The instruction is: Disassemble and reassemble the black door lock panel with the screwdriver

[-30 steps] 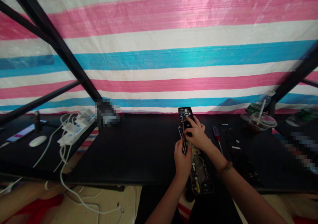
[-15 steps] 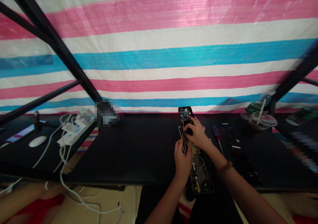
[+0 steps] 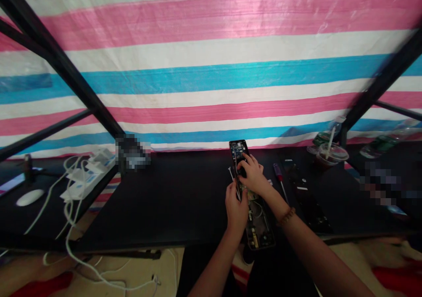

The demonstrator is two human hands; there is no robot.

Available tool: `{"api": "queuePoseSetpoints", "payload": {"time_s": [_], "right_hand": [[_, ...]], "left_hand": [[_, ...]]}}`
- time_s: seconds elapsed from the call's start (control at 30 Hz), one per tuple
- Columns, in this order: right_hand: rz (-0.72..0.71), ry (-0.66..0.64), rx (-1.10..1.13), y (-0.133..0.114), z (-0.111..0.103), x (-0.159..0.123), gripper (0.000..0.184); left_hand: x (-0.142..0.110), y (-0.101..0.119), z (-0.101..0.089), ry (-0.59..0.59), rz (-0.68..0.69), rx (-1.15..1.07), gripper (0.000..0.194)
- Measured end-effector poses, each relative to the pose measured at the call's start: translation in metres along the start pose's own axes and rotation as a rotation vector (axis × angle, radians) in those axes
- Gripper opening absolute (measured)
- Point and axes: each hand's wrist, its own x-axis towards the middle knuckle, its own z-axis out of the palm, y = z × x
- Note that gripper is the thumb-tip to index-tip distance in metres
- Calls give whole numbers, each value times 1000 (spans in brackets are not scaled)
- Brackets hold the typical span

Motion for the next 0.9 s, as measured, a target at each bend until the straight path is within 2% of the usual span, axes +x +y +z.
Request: {"api": "queuePoseSetpoints", "payload": {"time_s": [0.33, 0.5, 0.67, 0.8, 0.9], "right_hand": [[19, 47, 81, -5, -7, -2, 29], [8, 255, 180, -6, -26, -7, 31], [-213, 142, 168, -10, -33, 4, 45], [-263, 138, 120, -6, -28, 23, 28], [-255, 158, 136, -1, -26, 35, 22]], "left_hand": [[6, -2, -4, -21, 52, 42, 37], [3, 7, -15, 45, 129, 134, 38], [2, 20, -19, -13, 274, 208, 35], [7, 21, -17, -51, 298, 212, 34], [11, 16, -17, -69, 274, 170, 37]]}}
